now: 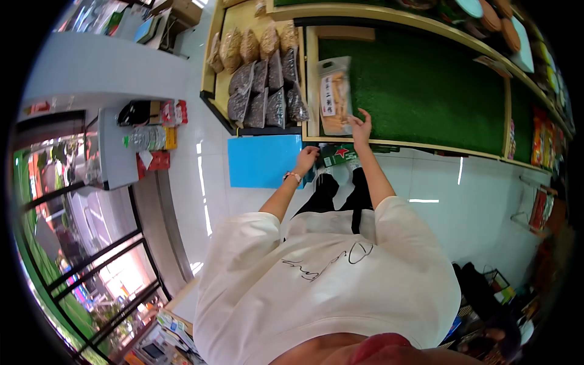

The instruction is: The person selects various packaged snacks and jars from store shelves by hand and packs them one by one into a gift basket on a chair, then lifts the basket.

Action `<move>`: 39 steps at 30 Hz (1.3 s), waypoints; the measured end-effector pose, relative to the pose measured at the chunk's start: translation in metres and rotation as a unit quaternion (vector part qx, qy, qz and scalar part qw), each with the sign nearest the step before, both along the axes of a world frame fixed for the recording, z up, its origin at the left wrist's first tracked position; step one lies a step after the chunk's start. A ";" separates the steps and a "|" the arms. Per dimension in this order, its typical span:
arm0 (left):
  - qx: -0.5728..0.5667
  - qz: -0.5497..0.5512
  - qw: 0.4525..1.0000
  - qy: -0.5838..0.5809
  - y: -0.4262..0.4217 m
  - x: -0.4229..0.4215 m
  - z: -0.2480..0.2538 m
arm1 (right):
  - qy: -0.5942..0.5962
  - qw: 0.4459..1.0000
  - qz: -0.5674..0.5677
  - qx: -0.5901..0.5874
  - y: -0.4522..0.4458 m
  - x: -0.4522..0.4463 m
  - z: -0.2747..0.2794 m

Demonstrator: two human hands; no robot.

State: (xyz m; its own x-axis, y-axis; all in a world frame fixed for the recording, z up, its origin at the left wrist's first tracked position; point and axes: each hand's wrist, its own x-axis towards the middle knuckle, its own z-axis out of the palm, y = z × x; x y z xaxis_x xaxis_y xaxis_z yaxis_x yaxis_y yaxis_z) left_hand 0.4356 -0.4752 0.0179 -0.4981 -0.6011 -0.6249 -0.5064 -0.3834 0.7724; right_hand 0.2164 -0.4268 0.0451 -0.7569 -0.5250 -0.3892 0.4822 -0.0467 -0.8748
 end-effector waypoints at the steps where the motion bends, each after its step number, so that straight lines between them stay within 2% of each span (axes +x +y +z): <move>1: 0.027 0.027 0.999 -0.002 -0.004 0.000 0.006 | 0.004 1.000 0.000 -0.028 -0.002 0.005 0.011; 2: 0.055 0.054 0.997 -0.006 -0.006 0.000 0.013 | 0.030 0.998 -0.006 -0.057 -0.001 0.010 0.023; 4: 0.097 0.083 0.992 -0.012 -0.008 -0.006 0.043 | 0.130 0.991 0.020 -0.025 0.011 0.014 0.051; 6: 0.067 0.010 0.998 0.015 -0.004 -0.011 0.056 | 0.192 0.981 0.038 0.007 0.030 0.017 0.094; 8: 0.041 -0.070 0.994 0.072 0.014 -0.018 0.062 | 0.194 0.980 0.040 0.018 0.057 0.022 0.113; 9: 0.094 -0.127 0.984 0.080 0.020 -0.021 0.063 | 0.196 0.980 0.038 0.025 0.073 0.024 0.122; 11: 0.141 -0.212 0.965 0.057 0.040 -0.036 0.111 | 0.171 0.985 0.013 -0.013 0.110 0.027 0.144; 14: 0.270 -0.183 0.933 0.151 0.063 -0.047 0.096 | 0.099 0.991 -0.012 -0.085 0.167 0.031 0.195; 17: 0.305 -0.209 0.889 0.271 0.093 -0.074 0.143 | 0.068 0.989 -0.041 -0.126 0.225 0.032 0.246; 19: 0.272 -0.250 0.889 0.269 0.111 -0.097 0.174 | 0.070 0.984 -0.066 -0.152 0.265 0.029 0.269; 21: 0.210 -0.259 0.903 0.272 0.139 -0.117 0.226 | 0.056 0.973 -0.105 -0.198 0.308 0.021 0.290; 22: 0.197 -0.248 0.891 0.325 0.159 -0.129 0.247 | 0.059 0.965 -0.131 -0.220 0.330 0.018 0.297; 26: 0.148 -0.342 0.828 0.419 0.220 -0.176 0.318 | 0.098 0.939 -0.174 -0.281 0.420 0.023 0.322; 30: 0.098 -0.434 0.764 0.467 0.313 -0.216 0.394 | 0.149 0.895 -0.309 -0.285 0.480 0.042 0.363; 34: 0.124 -0.518 0.693 0.487 0.383 -0.234 0.414 | 0.224 0.870 -0.387 -0.209 0.546 0.046 0.377; 37: 0.151 -0.548 0.661 0.489 0.427 -0.240 0.407 | 0.211 0.876 -0.370 -0.228 0.597 0.053 0.372; 39: 0.171 -0.567 0.643 0.485 0.456 -0.249 0.394 | 0.229 0.879 -0.367 -0.198 0.624 0.054 0.374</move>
